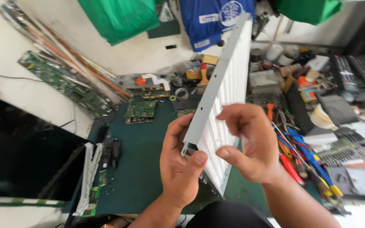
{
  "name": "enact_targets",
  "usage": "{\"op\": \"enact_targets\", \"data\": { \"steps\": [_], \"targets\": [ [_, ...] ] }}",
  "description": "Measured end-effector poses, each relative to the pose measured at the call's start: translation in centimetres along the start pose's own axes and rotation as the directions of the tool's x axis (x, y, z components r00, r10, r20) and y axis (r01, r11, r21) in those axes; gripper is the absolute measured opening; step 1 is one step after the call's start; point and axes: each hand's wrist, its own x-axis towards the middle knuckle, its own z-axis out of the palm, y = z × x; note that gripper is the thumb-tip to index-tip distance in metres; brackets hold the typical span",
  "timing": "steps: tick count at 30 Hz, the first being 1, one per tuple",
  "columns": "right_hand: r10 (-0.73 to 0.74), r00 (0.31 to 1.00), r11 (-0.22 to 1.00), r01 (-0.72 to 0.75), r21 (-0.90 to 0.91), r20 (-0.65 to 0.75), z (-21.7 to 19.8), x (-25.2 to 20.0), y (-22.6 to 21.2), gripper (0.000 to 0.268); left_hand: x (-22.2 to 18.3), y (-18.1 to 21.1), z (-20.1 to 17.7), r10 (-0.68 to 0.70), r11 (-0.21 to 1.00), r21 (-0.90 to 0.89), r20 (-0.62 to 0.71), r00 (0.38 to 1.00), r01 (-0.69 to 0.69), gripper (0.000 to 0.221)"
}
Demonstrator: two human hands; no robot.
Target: The person removes a circuit board from the back of a large flat-panel assembly, then turns the assembly over and begins removing the internal light tubes and their connectors by hand.
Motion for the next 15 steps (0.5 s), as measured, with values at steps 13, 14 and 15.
{"op": "enact_targets", "data": {
  "steps": [13, 14, 15],
  "targets": [
    [-0.098, 0.985, 0.776, 0.167, -0.609, 0.145, -4.2, -3.3, -6.1, 0.076, -0.1, 0.7, 0.8, 0.123, 0.971, 0.147, 0.370, 0.921, -0.189, 0.087],
    [-0.102, 0.987, 0.803, 0.157, -0.576, 0.127, -4.4, -3.7, -6.0, 0.068, 0.2, 0.4, 0.8, 0.179, 0.972, 0.079, 0.353, 0.918, -0.220, 0.059],
    [-0.105, 0.989, 0.828, 0.147, -0.541, 0.108, -4.8, -4.1, -6.0, 0.061, 0.6, 0.0, 1.0, 0.234, 0.968, 0.011, 0.331, 0.914, -0.251, 0.038]
  ]
}}
